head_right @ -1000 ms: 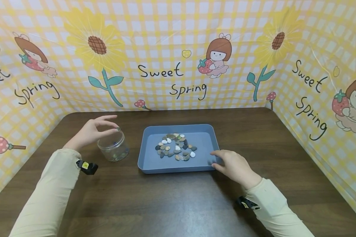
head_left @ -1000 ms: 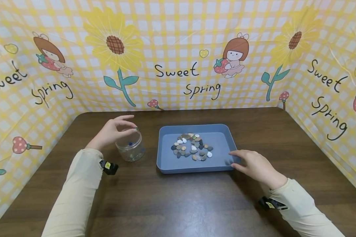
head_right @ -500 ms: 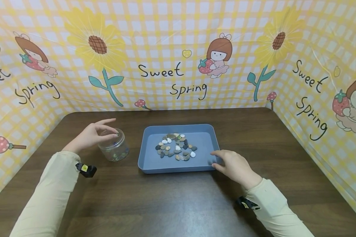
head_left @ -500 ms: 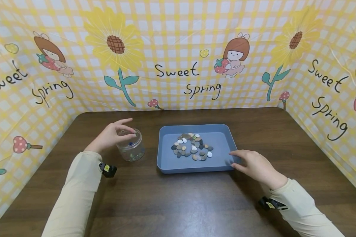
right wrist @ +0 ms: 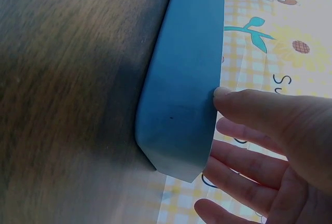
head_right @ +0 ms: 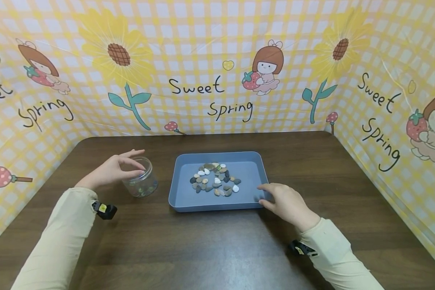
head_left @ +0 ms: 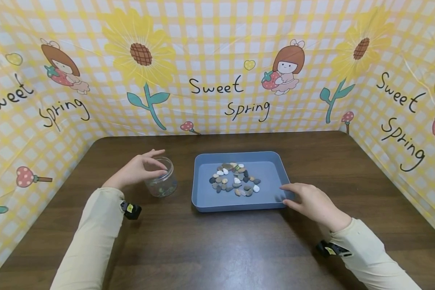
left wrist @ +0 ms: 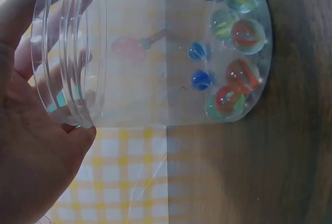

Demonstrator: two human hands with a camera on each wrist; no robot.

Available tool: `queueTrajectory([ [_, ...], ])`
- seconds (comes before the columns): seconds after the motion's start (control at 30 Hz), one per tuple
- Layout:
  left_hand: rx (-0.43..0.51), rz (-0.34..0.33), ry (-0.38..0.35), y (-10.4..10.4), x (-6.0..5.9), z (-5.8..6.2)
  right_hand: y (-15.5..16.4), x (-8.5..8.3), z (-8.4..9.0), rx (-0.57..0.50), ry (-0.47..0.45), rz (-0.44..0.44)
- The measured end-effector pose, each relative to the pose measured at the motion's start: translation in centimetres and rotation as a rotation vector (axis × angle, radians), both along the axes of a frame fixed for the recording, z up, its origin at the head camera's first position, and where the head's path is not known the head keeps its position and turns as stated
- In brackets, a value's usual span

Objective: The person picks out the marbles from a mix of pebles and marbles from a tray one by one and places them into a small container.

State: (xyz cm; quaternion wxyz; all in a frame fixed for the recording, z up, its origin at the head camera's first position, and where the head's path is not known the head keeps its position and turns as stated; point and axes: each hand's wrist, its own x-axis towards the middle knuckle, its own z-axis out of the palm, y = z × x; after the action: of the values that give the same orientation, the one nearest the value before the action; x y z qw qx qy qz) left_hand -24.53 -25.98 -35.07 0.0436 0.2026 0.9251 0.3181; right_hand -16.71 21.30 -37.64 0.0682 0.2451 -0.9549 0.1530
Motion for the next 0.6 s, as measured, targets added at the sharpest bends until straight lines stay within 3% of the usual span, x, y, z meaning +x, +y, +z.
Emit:
queueTrajectory([
  [0.3, -0.018, 0.020, 0.013, 0.1, 0.2, 0.2, 0.0, -0.1, 0.0, 0.002, 0.007, 0.002],
  [0.6, 0.082, 0.068, 0.048, 1.2, 0.4, 1.7, 0.1, -0.1, 0.0, -0.001, 0.003, 0.006],
])
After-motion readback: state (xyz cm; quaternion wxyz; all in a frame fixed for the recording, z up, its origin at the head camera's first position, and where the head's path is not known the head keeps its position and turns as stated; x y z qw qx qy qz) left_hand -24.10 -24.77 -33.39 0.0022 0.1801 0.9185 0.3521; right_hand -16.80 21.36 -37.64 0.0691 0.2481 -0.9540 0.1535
